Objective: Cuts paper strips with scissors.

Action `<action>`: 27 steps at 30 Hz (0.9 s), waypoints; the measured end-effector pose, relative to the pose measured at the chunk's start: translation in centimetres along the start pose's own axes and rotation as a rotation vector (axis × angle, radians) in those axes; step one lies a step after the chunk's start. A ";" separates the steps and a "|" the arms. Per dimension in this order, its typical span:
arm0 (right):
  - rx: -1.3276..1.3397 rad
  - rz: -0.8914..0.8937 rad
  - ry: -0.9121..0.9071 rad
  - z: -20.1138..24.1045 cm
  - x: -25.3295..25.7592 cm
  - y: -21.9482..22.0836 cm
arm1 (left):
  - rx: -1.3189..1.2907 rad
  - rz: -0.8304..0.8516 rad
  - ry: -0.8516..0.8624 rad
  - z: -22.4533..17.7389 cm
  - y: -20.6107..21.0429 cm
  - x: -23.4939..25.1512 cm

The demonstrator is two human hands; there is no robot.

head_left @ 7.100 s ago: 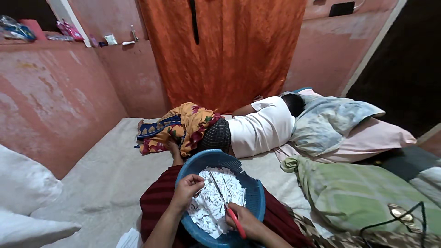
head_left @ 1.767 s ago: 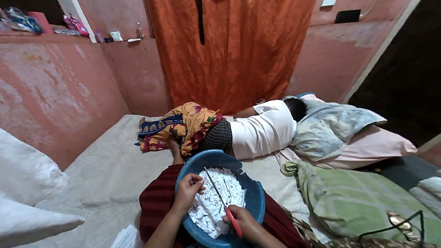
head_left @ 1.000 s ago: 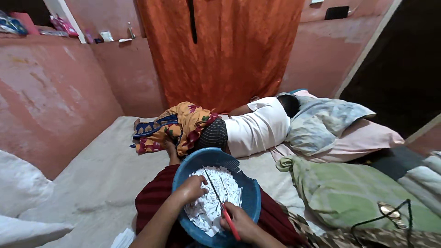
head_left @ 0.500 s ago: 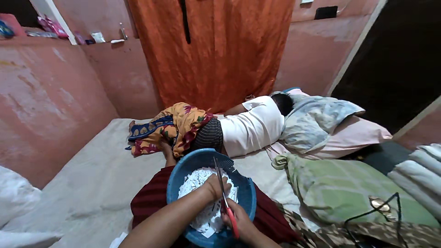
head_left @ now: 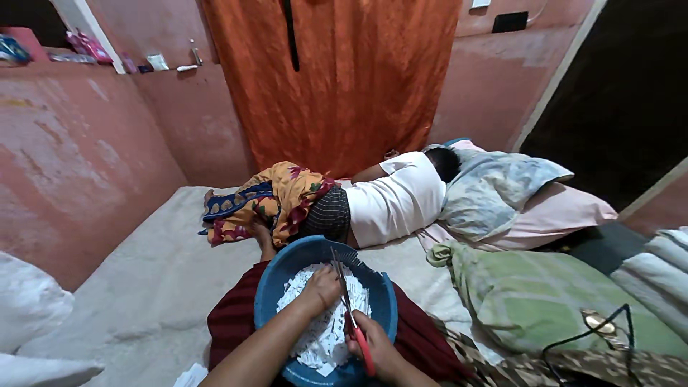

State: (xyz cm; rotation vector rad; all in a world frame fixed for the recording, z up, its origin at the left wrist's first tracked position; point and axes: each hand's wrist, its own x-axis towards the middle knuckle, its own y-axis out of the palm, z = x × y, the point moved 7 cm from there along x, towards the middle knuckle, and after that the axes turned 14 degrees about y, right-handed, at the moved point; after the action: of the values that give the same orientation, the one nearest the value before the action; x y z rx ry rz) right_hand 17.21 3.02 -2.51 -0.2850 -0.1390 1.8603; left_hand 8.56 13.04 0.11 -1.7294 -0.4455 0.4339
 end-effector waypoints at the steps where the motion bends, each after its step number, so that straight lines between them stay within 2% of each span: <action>1: -0.002 0.002 -0.005 0.1 0.0 0.1 | -0.014 -0.003 0.026 -0.1 0.5 0.0; 6: -0.012 -0.007 -0.017 0.2 0.0 0.1 | 0.038 -0.025 0.134 -0.6 2.3 0.9; 10: -0.015 -0.016 -0.021 0.0 -0.1 -0.2 | -0.022 0.023 -0.015 0.2 0.7 0.5; 16: -0.006 -0.025 -0.032 0.0 -0.1 -0.2 | -0.218 -0.184 -0.180 2.3 -2.6 -3.0; 18: -0.001 -0.026 -0.028 0.0 -0.1 -0.2 | -0.379 -0.285 -0.267 3.1 -3.5 -4.8; 21: 0.023 -0.038 -0.023 -0.1 -0.1 -0.2 | -0.659 -0.528 -0.376 4.5 -4.0 -7.5; 24: 0.054 -0.049 -0.004 -0.1 -0.2 -0.4 | -0.862 -0.800 -0.382 5.0 -4.5 -9.2; 27: 0.066 -0.063 0.061 -0.4 0.0 -0.6 | -0.986 -0.958 -0.338 5.3 -4.7 -10.0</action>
State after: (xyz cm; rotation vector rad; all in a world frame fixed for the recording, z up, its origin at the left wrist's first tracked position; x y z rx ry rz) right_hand 17.89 3.18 -2.75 -0.2886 -0.0444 1.7879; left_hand -3.03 13.22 4.16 -2.0667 -1.8553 -0.2700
